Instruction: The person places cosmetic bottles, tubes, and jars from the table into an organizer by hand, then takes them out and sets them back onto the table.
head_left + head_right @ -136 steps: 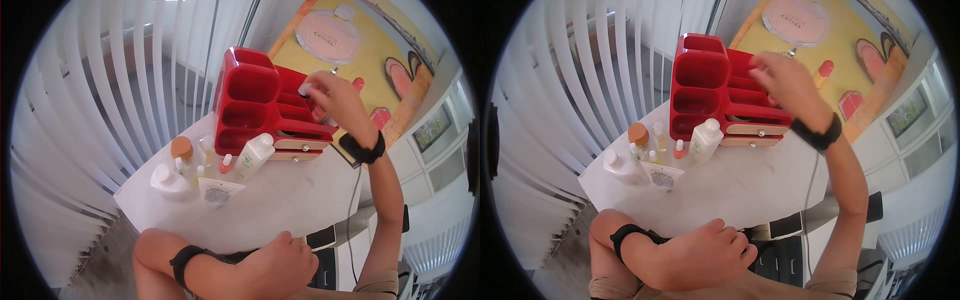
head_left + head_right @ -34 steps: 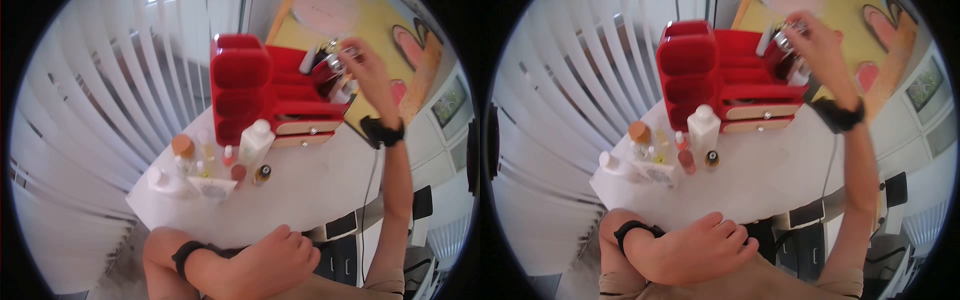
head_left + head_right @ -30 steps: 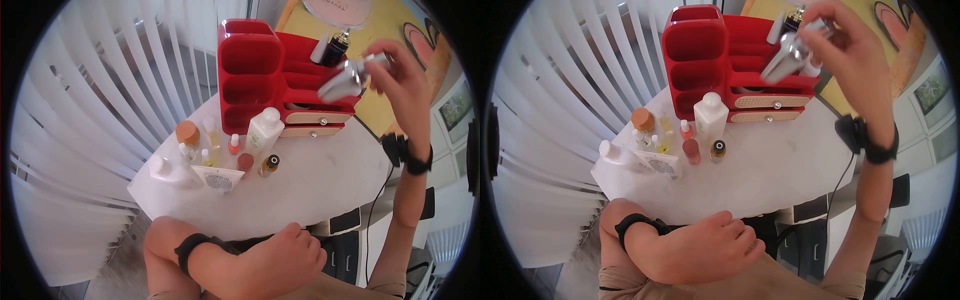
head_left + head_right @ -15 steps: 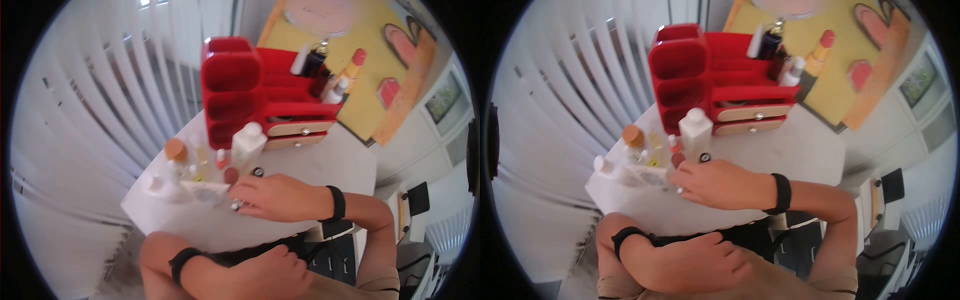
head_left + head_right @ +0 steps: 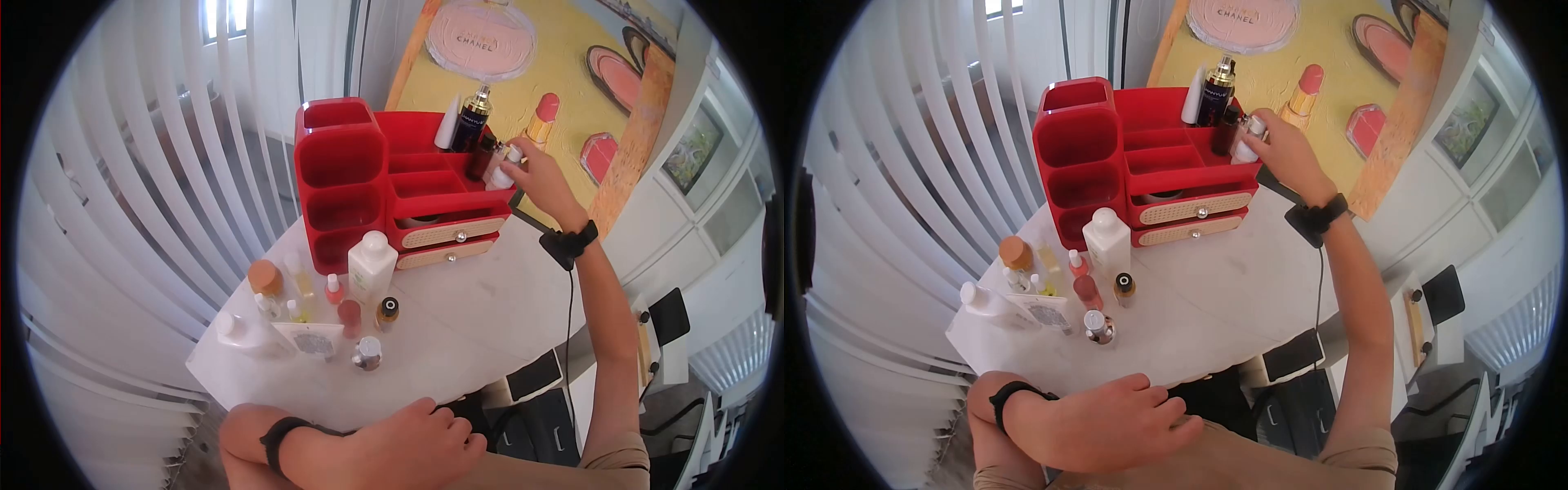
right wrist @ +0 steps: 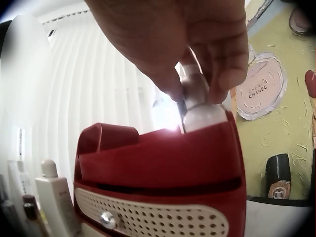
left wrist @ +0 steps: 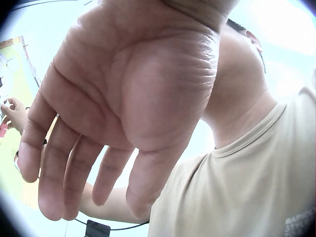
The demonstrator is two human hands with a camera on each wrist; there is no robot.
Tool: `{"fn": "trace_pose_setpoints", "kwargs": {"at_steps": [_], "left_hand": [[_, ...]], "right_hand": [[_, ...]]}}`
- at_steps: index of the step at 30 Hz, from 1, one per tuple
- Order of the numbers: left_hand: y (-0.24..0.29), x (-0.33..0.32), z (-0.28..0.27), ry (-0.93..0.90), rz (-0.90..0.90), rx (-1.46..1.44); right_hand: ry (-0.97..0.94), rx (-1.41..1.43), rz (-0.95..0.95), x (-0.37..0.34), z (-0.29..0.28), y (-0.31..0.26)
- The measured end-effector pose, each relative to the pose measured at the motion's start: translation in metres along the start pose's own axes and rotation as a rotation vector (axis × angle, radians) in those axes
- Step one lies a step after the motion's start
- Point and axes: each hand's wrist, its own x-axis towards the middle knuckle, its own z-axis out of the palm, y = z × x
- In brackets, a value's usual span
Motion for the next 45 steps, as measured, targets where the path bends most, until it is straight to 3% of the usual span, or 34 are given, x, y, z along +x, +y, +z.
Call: {"fn": "trace_pose_setpoints", "kwargs": {"at_steps": [2,4,6,7,9,11,13,17,19,21,23,24,26,28,30,31,33,43,45], "left_hand": [[0.000,0.001,0.000,-0.001,-0.002,-0.012],[-0.001,0.000,-0.001,-0.009,-0.021,-0.032],[-0.001,0.000,0.003,0.078,-0.004,0.009],[-0.001,0.001,0.003,0.070,-0.021,-0.009],[0.000,0.004,0.000,0.004,-0.063,-0.037],[0.002,0.007,0.007,0.018,-0.083,-0.058],[0.002,0.007,0.011,0.037,-0.099,-0.069],[0.005,0.006,0.008,0.041,-0.100,-0.082],[0.007,0.005,0.010,0.085,-0.091,-0.069],[0.002,0.008,0.009,0.041,-0.125,-0.134],[-0.004,0.008,0.004,0.022,-0.086,-0.134],[-0.005,0.007,0.003,-0.022,-0.081,-0.163],[-0.006,0.005,0.003,-0.004,-0.076,-0.132],[-0.008,0.006,0.004,0.008,-0.075,-0.112],[-0.010,0.007,0.003,-0.054,-0.023,-0.067],[-0.011,0.007,0.003,-0.059,-0.022,-0.055],[-0.011,0.006,0.001,-0.090,0.006,-0.053],[-0.009,0.007,0.006,-0.071,-0.015,-0.096],[-0.009,0.007,0.006,-0.053,-0.007,-0.071]], "right_hand": [[-0.050,0.062,0.007,-0.003,0.002,0.003],[0.077,0.040,-0.037,-0.001,-0.004,-0.007],[0.191,0.222,-0.055,-0.006,-0.018,-0.034],[0.173,0.240,-0.048,-0.013,-0.023,-0.051],[0.105,0.453,-0.077,-0.036,-0.024,-0.087],[-0.078,0.285,-0.162,-0.059,-0.014,-0.108],[-0.222,0.329,-0.162,-0.082,0.015,-0.115],[-0.419,0.314,-0.143,-0.105,0.073,-0.108],[-0.427,0.325,-0.181,-0.118,0.110,-0.095],[-0.410,0.289,-0.219,-0.112,0.104,-0.090],[-0.547,0.332,-0.187,-0.101,0.079,-0.097],[-0.539,0.416,-0.028,-0.088,0.060,-0.104],[-0.232,0.491,-0.092,-0.058,0.046,-0.074],[0.012,0.376,0.020,-0.019,0.018,-0.051],[0.200,0.187,-0.011,0.026,0.012,0.008],[0.213,0.190,-0.015,0.033,0.012,0.019],[-0.101,0.189,-0.004,0.041,0.013,0.030],[-0.120,0.186,-0.018,0.053,0.029,0.030],[-0.103,0.059,-0.029,0.054,0.032,0.028]]}}
